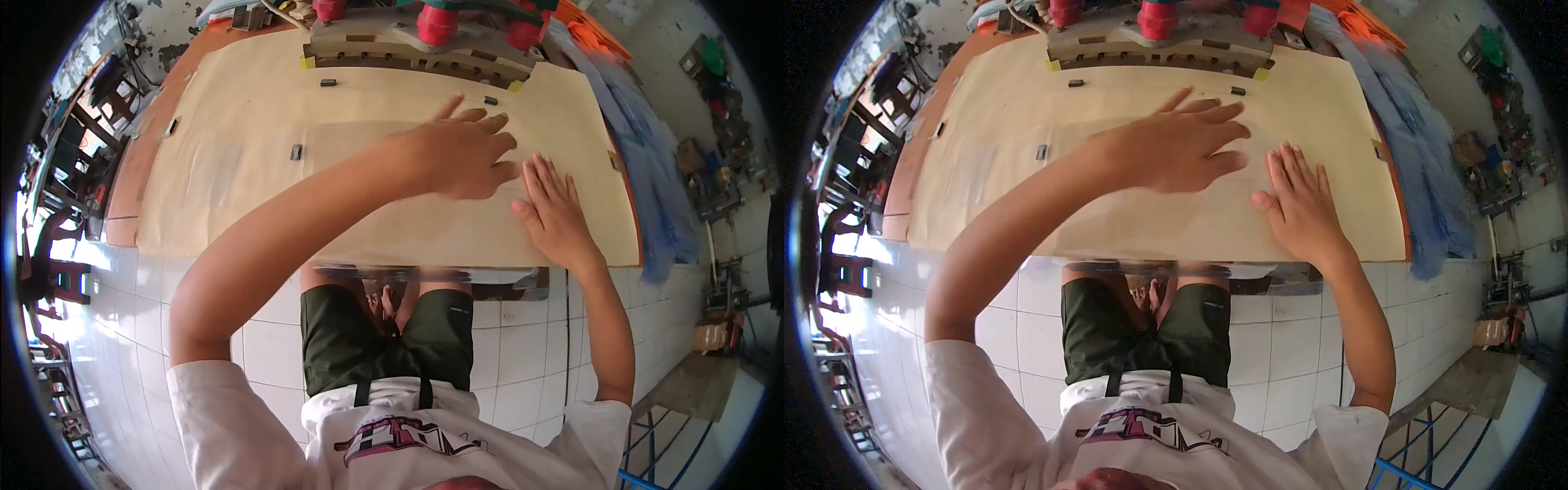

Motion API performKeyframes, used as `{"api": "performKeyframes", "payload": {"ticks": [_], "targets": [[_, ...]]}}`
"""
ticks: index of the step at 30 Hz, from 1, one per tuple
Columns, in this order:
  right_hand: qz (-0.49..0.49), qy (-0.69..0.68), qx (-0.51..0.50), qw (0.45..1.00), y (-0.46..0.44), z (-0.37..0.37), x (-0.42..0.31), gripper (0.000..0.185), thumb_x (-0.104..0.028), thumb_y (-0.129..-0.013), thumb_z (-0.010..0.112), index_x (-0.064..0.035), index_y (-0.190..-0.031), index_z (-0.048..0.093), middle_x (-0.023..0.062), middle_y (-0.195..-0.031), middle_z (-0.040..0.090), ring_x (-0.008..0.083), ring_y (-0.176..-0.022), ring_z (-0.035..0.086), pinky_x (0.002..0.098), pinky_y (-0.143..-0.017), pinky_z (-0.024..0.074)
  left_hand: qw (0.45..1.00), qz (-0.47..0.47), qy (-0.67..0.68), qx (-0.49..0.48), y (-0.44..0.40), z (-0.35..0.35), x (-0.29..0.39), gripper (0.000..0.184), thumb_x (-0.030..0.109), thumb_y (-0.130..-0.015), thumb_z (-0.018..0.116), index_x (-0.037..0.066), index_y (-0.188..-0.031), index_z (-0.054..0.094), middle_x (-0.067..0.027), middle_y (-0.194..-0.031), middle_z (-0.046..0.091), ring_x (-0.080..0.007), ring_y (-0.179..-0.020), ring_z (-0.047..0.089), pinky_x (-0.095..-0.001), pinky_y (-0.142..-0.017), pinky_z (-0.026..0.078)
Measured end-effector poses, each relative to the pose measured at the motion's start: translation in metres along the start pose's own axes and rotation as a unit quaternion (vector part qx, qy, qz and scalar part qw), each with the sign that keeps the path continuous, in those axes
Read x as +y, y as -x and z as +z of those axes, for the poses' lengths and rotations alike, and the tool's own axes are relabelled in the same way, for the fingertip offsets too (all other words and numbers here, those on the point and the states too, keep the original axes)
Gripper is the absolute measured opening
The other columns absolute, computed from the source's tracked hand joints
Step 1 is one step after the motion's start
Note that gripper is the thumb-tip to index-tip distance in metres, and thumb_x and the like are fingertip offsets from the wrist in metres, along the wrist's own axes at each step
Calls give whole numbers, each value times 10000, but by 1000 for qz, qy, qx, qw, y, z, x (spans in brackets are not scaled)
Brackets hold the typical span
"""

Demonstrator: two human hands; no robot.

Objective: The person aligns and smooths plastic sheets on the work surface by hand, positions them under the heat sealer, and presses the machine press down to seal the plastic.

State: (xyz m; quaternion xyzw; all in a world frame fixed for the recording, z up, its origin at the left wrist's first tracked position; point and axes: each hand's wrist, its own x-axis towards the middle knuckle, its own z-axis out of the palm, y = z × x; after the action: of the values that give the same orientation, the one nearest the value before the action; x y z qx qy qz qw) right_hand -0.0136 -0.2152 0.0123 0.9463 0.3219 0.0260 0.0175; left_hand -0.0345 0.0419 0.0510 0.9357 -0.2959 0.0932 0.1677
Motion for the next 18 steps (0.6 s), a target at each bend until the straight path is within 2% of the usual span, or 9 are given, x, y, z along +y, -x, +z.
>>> {"api": "performKeyframes", "payload": {"ticks": [2, 5, 7, 10, 12, 13, 15, 16, 18], "targets": [[3, -10, 1, 1000, 2, -2, -3, 704, -501, -1053, 349, -6, -1550, 291, 215, -1629, 227, 344, -1529, 171, 539, -1228, 100, 1000, 10, -22, 12, 43, -20, 6, 459, 323, -1006, 525, 48, -1372, 535, -207, -1515, 433, -327, -1418, 398, -560, -1206, 209], [7, -14, 1, 1000, 3, -5, -4, 692, -492, -1053, 359, -10, -1546, 306, 216, -1630, 226, 345, -1528, 174, 539, -1227, 100, 998, -30, -58, -5, 107, -22, 7, 473, 352, -1014, 507, 51, -1377, 542, -205, -1527, 418, -360, -1427, 375, -566, -1202, 206], [7, -15, -2, 1000, 2, -5, -5, 686, -488, -1052, 370, -11, -1542, 318, 219, -1629, 226, 346, -1528, 174, 538, -1226, 101, 989, -121, -85, -4, 135, -11, 5, 503, 375, -1026, 472, 74, -1428, 504, -209, -1548, 387, -393, -1444, 340, -566, -1199, 193], [-1, 33, 14, 999, -4, -15, -14, 684, -487, -1044, 403, -9, -1529, 344, 232, -1622, 234, 365, -1522, 187, 551, -1217, 128, 987, -136, -77, 22, 148, 7, 1, 538, 399, -1032, 449, 103, -1481, 452, -209, -1573, 349, -416, -1461, 303, -576, -1195, 173], [-62, 10, 79, 995, -6, -23, -34, 656, -475, -1035, 438, -41, -1523, 372, 247, -1609, 251, 402, -1510, 199, 582, -1202, 153, 987, -145, -74, 14, 150, 10, 2, 558, 417, -1036, 426, 117, -1506, 419, -208, -1586, 330, -408, -1475, 281, -587, -1193, 151], [-65, 11, 76, 995, -7, -21, -43, 656, -475, -1035, 438, -41, -1523, 372, 247, -1609, 251, 402, -1510, 199, 582, -1202, 153, 987, -143, -66, 16, 148, 10, 1, 555, 412, -1036, 430, 115, -1505, 419, -206, -1587, 328, -407, -1475, 281, -587, -1195, 145], [-140, -42, 36, 989, -13, -16, -56, 637, -488, -1023, 462, -120, -1536, 377, 246, -1606, 254, 434, -1498, 208, 605, -1189, 167, 988, -142, -60, 25, 145, 11, -1, 552, 407, -1036, 434, 114, -1504, 420, -203, -1589, 326, -406, -1476, 281, -587, -1197, 139], [-145, -40, 41, 988, -15, -14, -58, 637, -488, -1023, 462, -120, -1536, 377, 246, -1606, 254, 434, -1498, 208, 605, -1189, 167, 989, -135, -56, 35, 144, 12, -3, 544, 385, -1030, 450, 113, -1500, 425, -201, -1586, 330, -402, -1473, 288, -582, -1201, 136], [-131, -50, 3, 990, -20, -9, -61, 648, -531, -1008, 471, -187, -1548, 366, 235, -1615, 240, 444, -1499, 196, 610, -1189, 161, 989, -132, -58, 46, 146, 4, -8, 536, 363, -1024, 466, 112, -1497, 429, -198, -1584, 334, -398, -1470, 295, -576, -1205, 133]]}}
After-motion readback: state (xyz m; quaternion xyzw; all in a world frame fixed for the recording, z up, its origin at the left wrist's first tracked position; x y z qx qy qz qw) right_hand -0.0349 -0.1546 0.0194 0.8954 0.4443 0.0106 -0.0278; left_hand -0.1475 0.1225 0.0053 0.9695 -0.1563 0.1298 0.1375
